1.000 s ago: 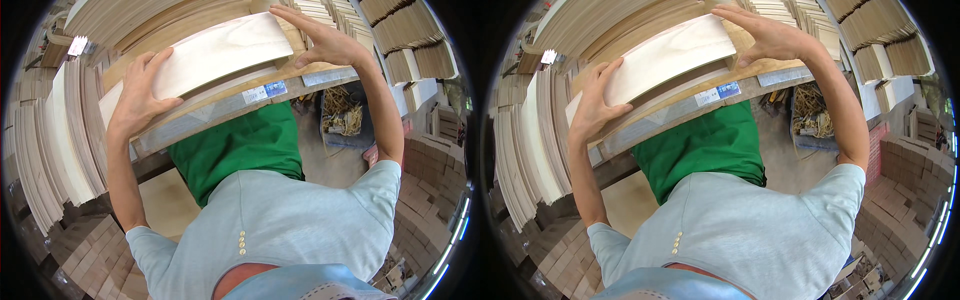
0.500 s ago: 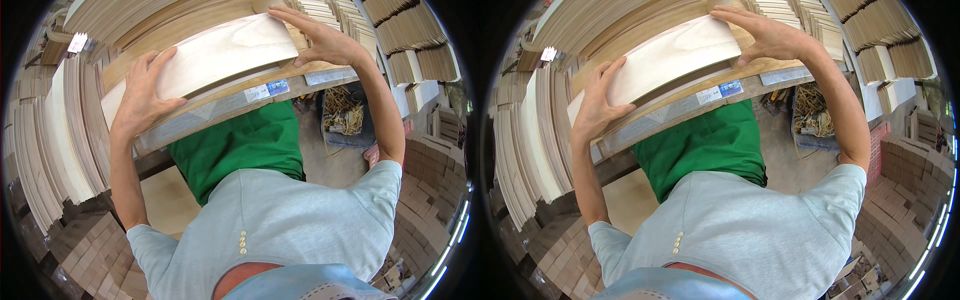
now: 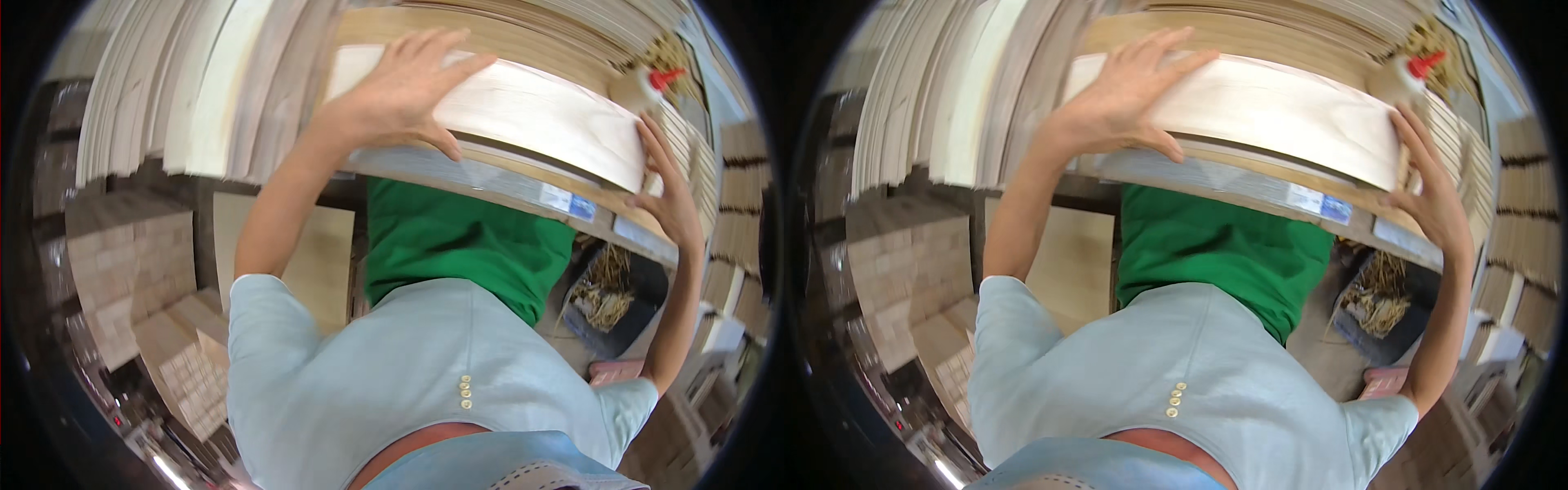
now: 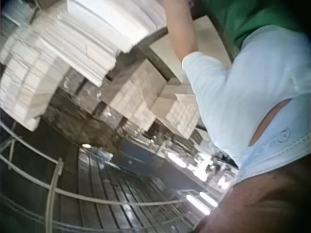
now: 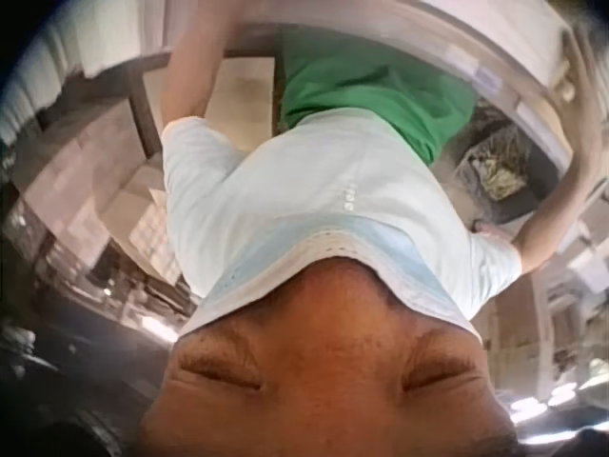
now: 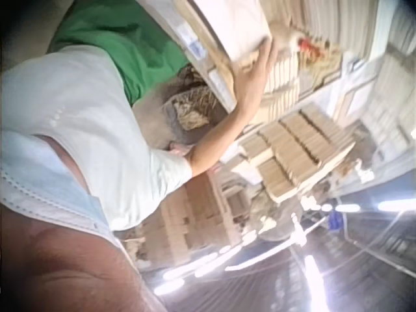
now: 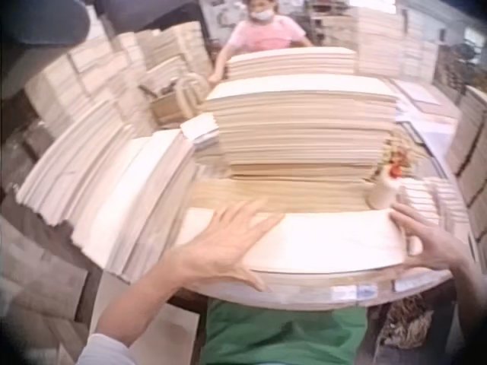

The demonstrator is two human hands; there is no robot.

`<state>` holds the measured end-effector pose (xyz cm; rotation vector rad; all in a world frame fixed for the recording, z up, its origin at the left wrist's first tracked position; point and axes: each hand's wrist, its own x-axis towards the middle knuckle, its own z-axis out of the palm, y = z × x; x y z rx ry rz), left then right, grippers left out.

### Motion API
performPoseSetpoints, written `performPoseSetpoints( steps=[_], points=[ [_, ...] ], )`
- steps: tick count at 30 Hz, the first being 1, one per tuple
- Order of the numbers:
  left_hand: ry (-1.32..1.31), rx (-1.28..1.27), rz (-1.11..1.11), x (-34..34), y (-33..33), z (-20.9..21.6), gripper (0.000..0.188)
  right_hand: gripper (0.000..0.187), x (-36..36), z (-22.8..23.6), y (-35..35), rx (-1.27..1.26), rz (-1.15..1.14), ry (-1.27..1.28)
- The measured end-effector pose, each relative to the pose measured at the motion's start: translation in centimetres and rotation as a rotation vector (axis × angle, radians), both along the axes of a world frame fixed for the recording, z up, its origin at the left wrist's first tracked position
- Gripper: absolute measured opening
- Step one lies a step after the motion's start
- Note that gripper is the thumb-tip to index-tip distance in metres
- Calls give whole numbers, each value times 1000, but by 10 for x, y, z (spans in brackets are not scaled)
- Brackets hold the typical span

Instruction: The recorder applies glue to small wood panels and assembles them into a box frame.

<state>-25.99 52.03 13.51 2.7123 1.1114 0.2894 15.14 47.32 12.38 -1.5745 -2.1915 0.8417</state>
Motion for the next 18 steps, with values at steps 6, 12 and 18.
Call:
performPoseSetpoints(
  steps=[6, 12, 18],
  points=[
    [175, -177, 57, -81, -2, 56, 111, 114, 2, -9, 2, 2, -43, -55],
    [268, -232, 273, -91, -1, 31, 110, 116, 2, -11, 2, 5, -56, -29],
    [202, -313, 258, -101, 4, 17, 112, 116, 2, -12, 2, 7, -73, -14]
  ],
)
